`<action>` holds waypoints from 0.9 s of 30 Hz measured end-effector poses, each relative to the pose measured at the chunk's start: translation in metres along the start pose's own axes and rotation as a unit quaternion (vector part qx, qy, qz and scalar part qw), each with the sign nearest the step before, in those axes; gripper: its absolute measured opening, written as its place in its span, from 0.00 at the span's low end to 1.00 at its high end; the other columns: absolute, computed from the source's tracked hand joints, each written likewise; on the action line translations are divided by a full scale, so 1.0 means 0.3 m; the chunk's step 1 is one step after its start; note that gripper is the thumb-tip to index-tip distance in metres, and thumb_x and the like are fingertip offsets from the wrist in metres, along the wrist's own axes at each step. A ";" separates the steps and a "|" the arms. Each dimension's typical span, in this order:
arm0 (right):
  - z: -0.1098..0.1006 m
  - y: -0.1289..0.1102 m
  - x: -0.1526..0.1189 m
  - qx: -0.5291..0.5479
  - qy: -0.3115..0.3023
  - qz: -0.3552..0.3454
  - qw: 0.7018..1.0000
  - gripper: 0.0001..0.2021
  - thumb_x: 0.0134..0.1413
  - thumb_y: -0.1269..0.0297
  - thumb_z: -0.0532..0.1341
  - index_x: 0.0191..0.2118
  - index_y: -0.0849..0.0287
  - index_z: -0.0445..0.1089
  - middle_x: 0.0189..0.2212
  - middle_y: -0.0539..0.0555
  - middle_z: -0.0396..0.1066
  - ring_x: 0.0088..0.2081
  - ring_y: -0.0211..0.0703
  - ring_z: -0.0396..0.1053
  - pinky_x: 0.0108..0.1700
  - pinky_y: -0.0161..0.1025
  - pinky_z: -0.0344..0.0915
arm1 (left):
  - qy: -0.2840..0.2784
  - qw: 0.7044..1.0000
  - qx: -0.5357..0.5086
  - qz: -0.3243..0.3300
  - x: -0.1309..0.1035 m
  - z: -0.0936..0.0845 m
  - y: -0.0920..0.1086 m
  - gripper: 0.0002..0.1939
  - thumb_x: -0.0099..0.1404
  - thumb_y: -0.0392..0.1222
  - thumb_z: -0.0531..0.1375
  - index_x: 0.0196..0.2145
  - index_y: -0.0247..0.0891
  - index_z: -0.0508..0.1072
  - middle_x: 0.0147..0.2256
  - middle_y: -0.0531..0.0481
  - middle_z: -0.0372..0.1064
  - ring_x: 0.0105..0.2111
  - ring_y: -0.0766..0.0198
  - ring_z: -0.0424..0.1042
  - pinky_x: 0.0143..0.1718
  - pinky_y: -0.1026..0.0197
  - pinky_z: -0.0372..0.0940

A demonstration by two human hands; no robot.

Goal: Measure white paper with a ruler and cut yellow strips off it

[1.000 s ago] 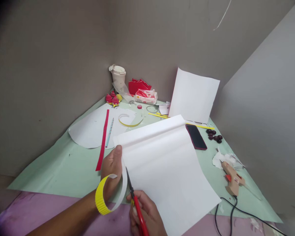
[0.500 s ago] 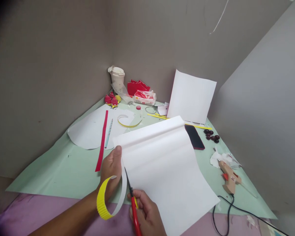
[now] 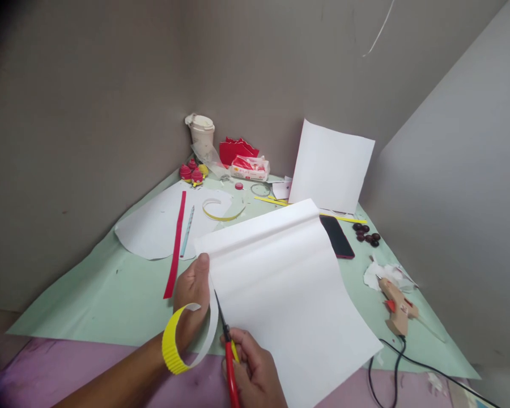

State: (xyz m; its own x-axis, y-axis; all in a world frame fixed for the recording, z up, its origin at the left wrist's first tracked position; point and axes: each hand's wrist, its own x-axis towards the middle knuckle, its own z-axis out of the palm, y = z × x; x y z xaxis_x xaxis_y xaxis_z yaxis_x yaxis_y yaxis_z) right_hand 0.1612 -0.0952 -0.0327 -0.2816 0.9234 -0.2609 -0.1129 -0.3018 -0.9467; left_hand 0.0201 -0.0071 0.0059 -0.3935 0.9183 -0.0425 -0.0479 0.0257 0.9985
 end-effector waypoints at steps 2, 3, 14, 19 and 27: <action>0.001 -0.007 -0.001 -0.002 0.001 -0.002 1.000 0.22 0.56 0.44 0.65 0.46 0.56 0.77 0.28 0.49 0.66 0.28 0.38 0.58 0.31 0.32 0.57 | -0.004 1.000 0.001 0.002 0.002 0.001 -0.004 0.25 0.65 0.65 0.52 0.24 0.42 0.65 0.21 0.52 0.64 0.23 0.61 0.64 0.23 0.61 0.62; 0.002 -0.010 -0.002 -0.004 0.002 -0.005 1.000 0.22 0.56 0.44 0.65 0.46 0.56 0.77 0.28 0.49 0.65 0.28 0.38 0.57 0.32 0.32 0.57 | -0.005 1.000 0.002 0.002 0.002 0.001 -0.006 0.25 0.66 0.65 0.51 0.25 0.41 0.66 0.21 0.52 0.64 0.24 0.61 0.63 0.23 0.61 0.62; 0.003 -0.020 -0.008 -0.048 0.017 -0.013 0.999 0.23 0.56 0.42 0.64 0.45 0.57 0.77 0.24 0.48 0.61 0.26 0.37 0.53 0.30 0.34 0.57 | -0.045 0.999 -0.002 -0.013 -0.014 0.000 0.027 0.18 0.69 0.57 0.54 0.32 0.41 0.69 0.24 0.54 0.68 0.26 0.61 0.66 0.30 0.62 0.64; -0.004 -0.022 -0.010 -0.059 0.019 -0.011 0.998 0.25 0.54 0.39 0.63 0.45 0.56 0.78 0.25 0.49 0.63 0.27 0.39 0.56 0.33 0.35 0.59 | -0.054 0.998 -0.028 -0.007 -0.011 -0.002 0.033 0.18 0.69 0.57 0.53 0.33 0.40 0.71 0.25 0.52 0.71 0.27 0.59 0.70 0.30 0.61 0.65; 0.010 -0.043 -0.012 -0.066 0.005 -0.029 0.997 0.22 0.59 0.42 0.61 0.44 0.58 0.75 0.24 0.46 0.59 0.25 0.36 0.54 0.26 0.30 0.52 | -0.042 0.999 -0.009 -0.018 -0.021 -0.003 0.016 0.17 0.69 0.56 0.55 0.34 0.40 0.71 0.26 0.54 0.70 0.27 0.61 0.67 0.30 0.62 0.64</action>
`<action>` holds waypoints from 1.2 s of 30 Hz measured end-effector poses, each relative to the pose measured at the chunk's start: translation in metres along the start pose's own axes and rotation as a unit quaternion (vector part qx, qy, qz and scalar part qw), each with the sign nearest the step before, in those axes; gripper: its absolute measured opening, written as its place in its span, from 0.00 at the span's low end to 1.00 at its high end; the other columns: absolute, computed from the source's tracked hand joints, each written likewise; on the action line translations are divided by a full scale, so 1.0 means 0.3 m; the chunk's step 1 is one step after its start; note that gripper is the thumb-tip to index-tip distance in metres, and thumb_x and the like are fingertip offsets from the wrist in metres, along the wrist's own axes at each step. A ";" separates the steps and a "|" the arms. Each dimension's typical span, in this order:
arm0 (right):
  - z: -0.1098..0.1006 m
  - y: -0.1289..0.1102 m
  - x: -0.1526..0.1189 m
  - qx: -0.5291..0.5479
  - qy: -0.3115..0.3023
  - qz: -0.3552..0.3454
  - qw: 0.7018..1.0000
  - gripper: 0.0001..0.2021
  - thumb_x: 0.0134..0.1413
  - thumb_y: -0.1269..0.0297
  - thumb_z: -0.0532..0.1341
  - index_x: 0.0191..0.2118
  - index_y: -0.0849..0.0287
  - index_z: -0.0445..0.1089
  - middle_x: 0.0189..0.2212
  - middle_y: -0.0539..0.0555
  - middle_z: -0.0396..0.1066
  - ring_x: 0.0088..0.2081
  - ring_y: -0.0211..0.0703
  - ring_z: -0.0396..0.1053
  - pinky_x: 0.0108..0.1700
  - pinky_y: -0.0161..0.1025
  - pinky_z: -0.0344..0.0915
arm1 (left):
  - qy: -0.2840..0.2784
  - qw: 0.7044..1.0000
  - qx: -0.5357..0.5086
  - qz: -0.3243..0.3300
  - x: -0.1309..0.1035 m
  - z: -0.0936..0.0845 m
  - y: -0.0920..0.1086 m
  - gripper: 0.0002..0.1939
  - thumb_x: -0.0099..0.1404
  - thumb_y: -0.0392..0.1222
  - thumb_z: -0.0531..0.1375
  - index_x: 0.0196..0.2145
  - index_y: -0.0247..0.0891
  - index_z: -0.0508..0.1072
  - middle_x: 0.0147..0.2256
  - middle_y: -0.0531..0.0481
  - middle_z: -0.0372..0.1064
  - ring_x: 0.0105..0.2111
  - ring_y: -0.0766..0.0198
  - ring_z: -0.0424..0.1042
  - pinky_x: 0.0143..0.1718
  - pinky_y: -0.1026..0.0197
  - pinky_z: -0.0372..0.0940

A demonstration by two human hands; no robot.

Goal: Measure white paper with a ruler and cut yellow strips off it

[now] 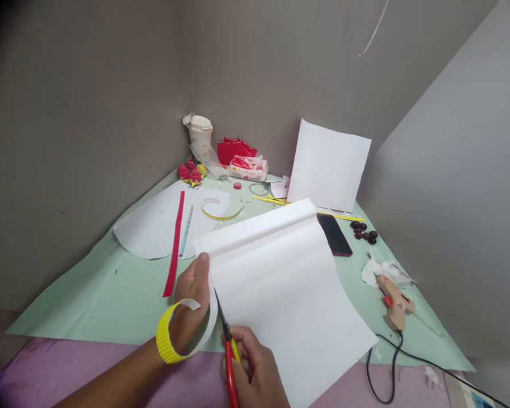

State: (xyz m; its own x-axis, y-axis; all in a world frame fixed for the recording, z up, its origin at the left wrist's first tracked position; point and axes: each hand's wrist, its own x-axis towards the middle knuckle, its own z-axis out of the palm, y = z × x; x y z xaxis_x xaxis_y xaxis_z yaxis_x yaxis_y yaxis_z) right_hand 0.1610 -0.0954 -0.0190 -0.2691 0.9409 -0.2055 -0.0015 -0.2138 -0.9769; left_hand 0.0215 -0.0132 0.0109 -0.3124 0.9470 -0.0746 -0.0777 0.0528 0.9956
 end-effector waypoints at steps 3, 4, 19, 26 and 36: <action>0.003 -0.009 0.001 0.003 0.001 -0.006 1.000 0.21 0.60 0.43 0.61 0.43 0.58 0.74 0.25 0.47 0.58 0.26 0.37 0.56 0.25 0.30 0.54 | 0.015 1.000 0.003 -0.020 -0.006 0.001 -0.006 0.20 0.68 0.59 0.54 0.31 0.40 0.70 0.24 0.54 0.68 0.26 0.61 0.67 0.30 0.61 0.64; 0.004 -0.010 0.001 0.005 0.002 -0.004 1.000 0.21 0.59 0.43 0.61 0.42 0.58 0.74 0.25 0.47 0.58 0.26 0.37 0.56 0.26 0.30 0.55 | 0.019 1.000 0.006 -0.022 -0.007 0.002 -0.007 0.21 0.67 0.60 0.54 0.30 0.39 0.69 0.24 0.54 0.67 0.26 0.61 0.66 0.30 0.61 0.64; 0.010 -0.022 -0.002 0.000 0.027 -0.003 1.000 0.19 0.57 0.48 0.63 0.45 0.58 0.77 0.28 0.50 0.69 0.30 0.41 0.63 0.33 0.33 0.62 | -0.025 0.999 -0.013 0.033 -0.005 0.001 0.001 0.17 0.71 0.55 0.53 0.38 0.40 0.72 0.26 0.54 0.70 0.26 0.61 0.66 0.30 0.61 0.62; 0.007 -0.028 -0.004 -0.003 0.028 0.001 1.000 0.21 0.56 0.45 0.63 0.45 0.58 0.78 0.29 0.51 0.72 0.31 0.43 0.65 0.35 0.34 0.65 | 0.007 1.000 0.003 0.010 -0.007 0.008 0.009 0.19 0.67 0.58 0.56 0.35 0.39 0.73 0.27 0.53 0.72 0.28 0.59 0.69 0.31 0.60 0.63; 0.002 -0.019 -0.007 -0.011 0.017 0.005 1.000 0.20 0.58 0.45 0.62 0.45 0.57 0.76 0.25 0.49 0.64 0.27 0.40 0.61 0.29 0.32 0.60 | -0.003 1.000 -0.009 0.007 -0.005 0.007 -0.007 0.20 0.69 0.58 0.53 0.29 0.41 0.69 0.21 0.56 0.65 0.24 0.61 0.64 0.27 0.61 0.59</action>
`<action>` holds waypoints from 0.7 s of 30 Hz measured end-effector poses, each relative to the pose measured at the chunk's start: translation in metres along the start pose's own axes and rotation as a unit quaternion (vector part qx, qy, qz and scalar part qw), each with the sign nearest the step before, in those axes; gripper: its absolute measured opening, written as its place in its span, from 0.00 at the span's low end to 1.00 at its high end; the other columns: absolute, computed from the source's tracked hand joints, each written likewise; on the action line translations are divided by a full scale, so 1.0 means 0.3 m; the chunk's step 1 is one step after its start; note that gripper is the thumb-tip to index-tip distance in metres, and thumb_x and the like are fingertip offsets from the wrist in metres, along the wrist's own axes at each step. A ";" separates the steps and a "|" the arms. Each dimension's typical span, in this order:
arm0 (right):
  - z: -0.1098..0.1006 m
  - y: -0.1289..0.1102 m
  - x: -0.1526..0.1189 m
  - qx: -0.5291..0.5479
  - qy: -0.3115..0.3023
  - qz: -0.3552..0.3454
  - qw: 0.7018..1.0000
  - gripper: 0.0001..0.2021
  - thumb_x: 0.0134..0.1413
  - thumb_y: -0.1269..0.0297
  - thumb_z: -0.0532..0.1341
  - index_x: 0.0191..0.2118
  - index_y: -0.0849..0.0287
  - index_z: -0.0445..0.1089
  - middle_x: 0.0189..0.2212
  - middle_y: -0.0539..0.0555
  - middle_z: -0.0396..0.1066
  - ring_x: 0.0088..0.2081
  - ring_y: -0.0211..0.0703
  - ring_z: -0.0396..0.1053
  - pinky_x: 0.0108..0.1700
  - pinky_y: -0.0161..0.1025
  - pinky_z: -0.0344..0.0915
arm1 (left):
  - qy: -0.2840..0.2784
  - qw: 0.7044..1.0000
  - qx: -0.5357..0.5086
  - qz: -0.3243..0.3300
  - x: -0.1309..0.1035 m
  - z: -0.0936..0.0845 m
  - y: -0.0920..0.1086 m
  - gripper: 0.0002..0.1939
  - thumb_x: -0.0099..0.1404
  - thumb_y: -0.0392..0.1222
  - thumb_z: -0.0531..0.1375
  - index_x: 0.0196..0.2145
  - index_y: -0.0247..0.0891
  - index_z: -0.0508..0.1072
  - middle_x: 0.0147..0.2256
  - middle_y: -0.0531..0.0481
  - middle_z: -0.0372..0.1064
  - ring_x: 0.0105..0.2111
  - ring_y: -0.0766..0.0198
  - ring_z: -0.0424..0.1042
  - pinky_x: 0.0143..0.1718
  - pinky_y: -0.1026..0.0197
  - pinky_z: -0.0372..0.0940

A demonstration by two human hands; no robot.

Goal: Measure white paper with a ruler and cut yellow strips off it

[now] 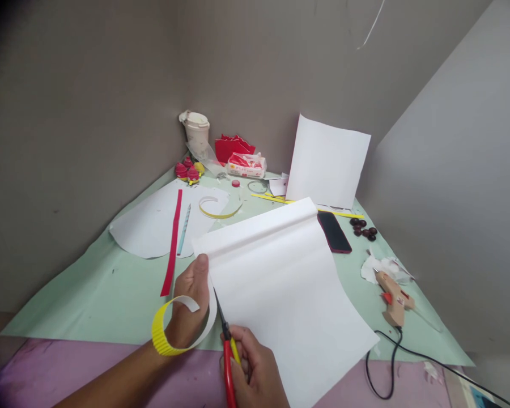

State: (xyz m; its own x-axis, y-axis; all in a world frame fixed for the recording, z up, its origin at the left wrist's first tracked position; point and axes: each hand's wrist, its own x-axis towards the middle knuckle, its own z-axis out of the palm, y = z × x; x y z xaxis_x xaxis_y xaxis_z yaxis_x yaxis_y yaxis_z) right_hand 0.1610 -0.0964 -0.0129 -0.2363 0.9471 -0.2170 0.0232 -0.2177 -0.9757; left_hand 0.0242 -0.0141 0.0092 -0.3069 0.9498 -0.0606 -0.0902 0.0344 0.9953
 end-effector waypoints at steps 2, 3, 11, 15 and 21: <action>0.000 0.002 -0.001 -0.006 -0.001 0.001 1.000 0.19 0.58 0.46 0.63 0.44 0.58 0.76 0.23 0.47 0.60 0.26 0.38 0.58 0.26 0.31 0.58 | -0.002 1.000 -0.002 -0.001 -0.003 0.002 0.001 0.19 0.69 0.58 0.53 0.30 0.41 0.69 0.22 0.56 0.66 0.25 0.62 0.64 0.27 0.62 0.60; 0.000 0.002 0.000 -0.005 -0.001 0.000 1.000 0.19 0.58 0.47 0.63 0.44 0.58 0.75 0.24 0.47 0.60 0.26 0.38 0.58 0.26 0.31 0.58 | -0.003 1.000 -0.003 -0.002 -0.005 0.003 0.002 0.18 0.69 0.57 0.53 0.31 0.41 0.69 0.22 0.55 0.67 0.25 0.62 0.65 0.28 0.62 0.61; 0.008 0.001 0.003 0.028 -0.008 -0.001 1.000 0.20 0.59 0.45 0.62 0.43 0.58 0.74 0.28 0.49 0.64 0.28 0.39 0.60 0.28 0.31 0.60 | -0.008 1.000 0.002 -0.007 -0.012 0.007 0.011 0.18 0.69 0.56 0.54 0.33 0.39 0.71 0.25 0.53 0.69 0.28 0.61 0.67 0.30 0.62 0.63; 0.010 0.006 0.001 0.014 0.002 -0.003 1.000 0.18 0.59 0.48 0.62 0.44 0.58 0.75 0.27 0.49 0.66 0.27 0.38 0.59 0.27 0.30 0.58 | -0.003 1.000 0.002 -0.007 -0.012 0.006 0.012 0.17 0.69 0.56 0.55 0.33 0.40 0.70 0.26 0.53 0.69 0.28 0.61 0.67 0.30 0.62 0.63; 0.005 0.005 0.001 0.000 0.002 -0.028 1.000 0.15 0.61 0.54 0.61 0.47 0.57 0.76 0.32 0.51 0.71 0.30 0.39 0.63 0.33 0.31 0.63 | -0.003 1.000 -0.020 0.002 -0.009 0.009 0.001 0.18 0.68 0.56 0.55 0.30 0.40 0.69 0.22 0.55 0.65 0.24 0.62 0.63 0.27 0.62 0.61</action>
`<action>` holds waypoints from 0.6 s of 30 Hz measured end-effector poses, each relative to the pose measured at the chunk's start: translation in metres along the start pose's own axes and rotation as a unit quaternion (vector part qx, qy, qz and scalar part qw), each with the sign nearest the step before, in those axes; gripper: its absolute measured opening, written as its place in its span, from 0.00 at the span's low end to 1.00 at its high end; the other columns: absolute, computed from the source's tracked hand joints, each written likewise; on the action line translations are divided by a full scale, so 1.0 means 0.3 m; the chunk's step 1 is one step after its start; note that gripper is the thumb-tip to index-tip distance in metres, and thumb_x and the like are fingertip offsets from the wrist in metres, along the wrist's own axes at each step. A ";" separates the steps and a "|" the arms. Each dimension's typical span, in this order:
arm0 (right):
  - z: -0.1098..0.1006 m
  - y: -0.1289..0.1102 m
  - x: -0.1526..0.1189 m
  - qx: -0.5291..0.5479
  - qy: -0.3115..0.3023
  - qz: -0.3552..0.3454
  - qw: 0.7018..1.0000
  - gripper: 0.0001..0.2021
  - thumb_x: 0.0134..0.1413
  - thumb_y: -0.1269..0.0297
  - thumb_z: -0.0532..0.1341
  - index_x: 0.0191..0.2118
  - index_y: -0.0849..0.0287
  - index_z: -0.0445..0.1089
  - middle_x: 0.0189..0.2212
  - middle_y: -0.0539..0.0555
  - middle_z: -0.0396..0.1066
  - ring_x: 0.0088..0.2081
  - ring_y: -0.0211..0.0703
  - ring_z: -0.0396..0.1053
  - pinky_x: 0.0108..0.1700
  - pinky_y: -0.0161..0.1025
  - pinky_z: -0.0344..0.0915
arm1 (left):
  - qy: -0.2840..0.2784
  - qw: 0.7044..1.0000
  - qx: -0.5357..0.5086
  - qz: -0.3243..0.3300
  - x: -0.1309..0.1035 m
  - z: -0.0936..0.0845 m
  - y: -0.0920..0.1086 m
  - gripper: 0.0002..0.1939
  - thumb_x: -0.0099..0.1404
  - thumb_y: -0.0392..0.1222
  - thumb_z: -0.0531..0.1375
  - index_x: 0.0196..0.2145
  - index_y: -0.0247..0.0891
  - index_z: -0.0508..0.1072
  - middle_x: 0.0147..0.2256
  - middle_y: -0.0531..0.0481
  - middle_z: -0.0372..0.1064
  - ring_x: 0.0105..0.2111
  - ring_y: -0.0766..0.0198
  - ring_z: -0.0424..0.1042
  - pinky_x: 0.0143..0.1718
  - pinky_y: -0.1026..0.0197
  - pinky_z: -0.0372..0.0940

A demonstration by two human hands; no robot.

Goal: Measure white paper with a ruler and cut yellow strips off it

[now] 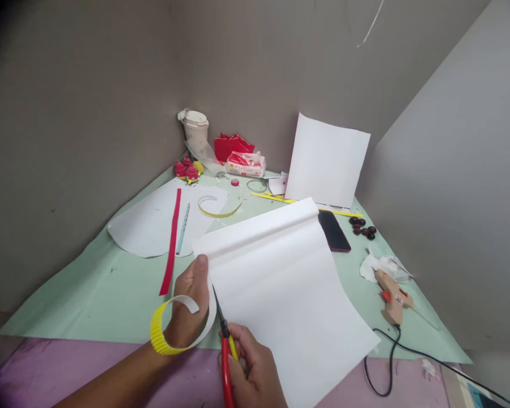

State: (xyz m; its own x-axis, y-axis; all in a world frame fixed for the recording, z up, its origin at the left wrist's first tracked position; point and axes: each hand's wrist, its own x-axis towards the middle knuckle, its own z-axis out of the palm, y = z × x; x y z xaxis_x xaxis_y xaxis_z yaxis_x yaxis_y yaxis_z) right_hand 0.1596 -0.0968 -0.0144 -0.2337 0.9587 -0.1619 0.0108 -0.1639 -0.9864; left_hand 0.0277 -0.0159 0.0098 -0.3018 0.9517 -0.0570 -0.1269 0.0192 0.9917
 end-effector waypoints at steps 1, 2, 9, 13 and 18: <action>-0.001 -0.001 0.000 -0.001 0.001 -0.002 1.000 0.15 0.61 0.54 0.61 0.47 0.57 0.76 0.31 0.51 0.71 0.31 0.40 0.64 0.35 0.31 0.64 | 0.002 1.000 -0.002 0.003 0.000 0.000 0.000 0.18 0.68 0.56 0.56 0.29 0.40 0.68 0.21 0.55 0.64 0.23 0.63 0.62 0.26 0.62 0.60; -0.002 -0.001 0.000 -0.001 0.001 -0.004 1.000 0.15 0.61 0.54 0.61 0.47 0.57 0.76 0.32 0.51 0.72 0.32 0.40 0.65 0.35 0.31 0.64 | 0.006 1.000 0.001 0.007 -0.001 0.000 0.001 0.18 0.68 0.57 0.56 0.29 0.41 0.67 0.21 0.56 0.62 0.23 0.63 0.61 0.26 0.62 0.60; -0.004 0.014 -0.005 -0.025 -0.008 0.002 1.000 0.16 0.61 0.53 0.60 0.47 0.57 0.75 0.32 0.51 0.70 0.31 0.40 0.63 0.30 0.30 0.62 | 0.073 0.997 0.018 0.006 0.018 -0.012 0.003 0.20 0.65 0.61 0.57 0.29 0.41 0.66 0.25 0.55 0.62 0.25 0.63 0.62 0.28 0.62 0.61; -0.005 0.007 -0.002 -0.039 -0.018 0.008 0.999 0.15 0.61 0.52 0.60 0.45 0.58 0.75 0.26 0.48 0.63 0.28 0.38 0.59 0.27 0.30 0.58 | 0.090 0.995 0.035 0.005 0.031 -0.020 -0.011 0.22 0.63 0.63 0.58 0.25 0.42 0.61 0.24 0.57 0.58 0.25 0.64 0.60 0.26 0.63 0.60; 0.000 -0.020 -0.001 -0.016 -0.028 0.020 0.999 0.13 0.61 0.55 0.61 0.43 0.60 0.72 0.24 0.45 0.57 0.26 0.35 0.56 0.28 0.29 0.57 | 0.081 0.994 0.063 0.032 0.035 -0.018 -0.001 0.21 0.65 0.61 0.56 0.26 0.42 0.62 0.25 0.56 0.59 0.26 0.63 0.60 0.29 0.62 0.60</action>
State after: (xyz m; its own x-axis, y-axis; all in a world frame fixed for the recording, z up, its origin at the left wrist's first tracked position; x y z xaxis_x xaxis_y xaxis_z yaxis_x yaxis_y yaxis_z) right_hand 0.1596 -0.0960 -0.0085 -0.2868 0.9369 -0.1998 0.0517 -0.1931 -0.9798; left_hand 0.0196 -0.0077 0.0084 -0.4545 0.8908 -0.0002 0.0137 0.0073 0.9999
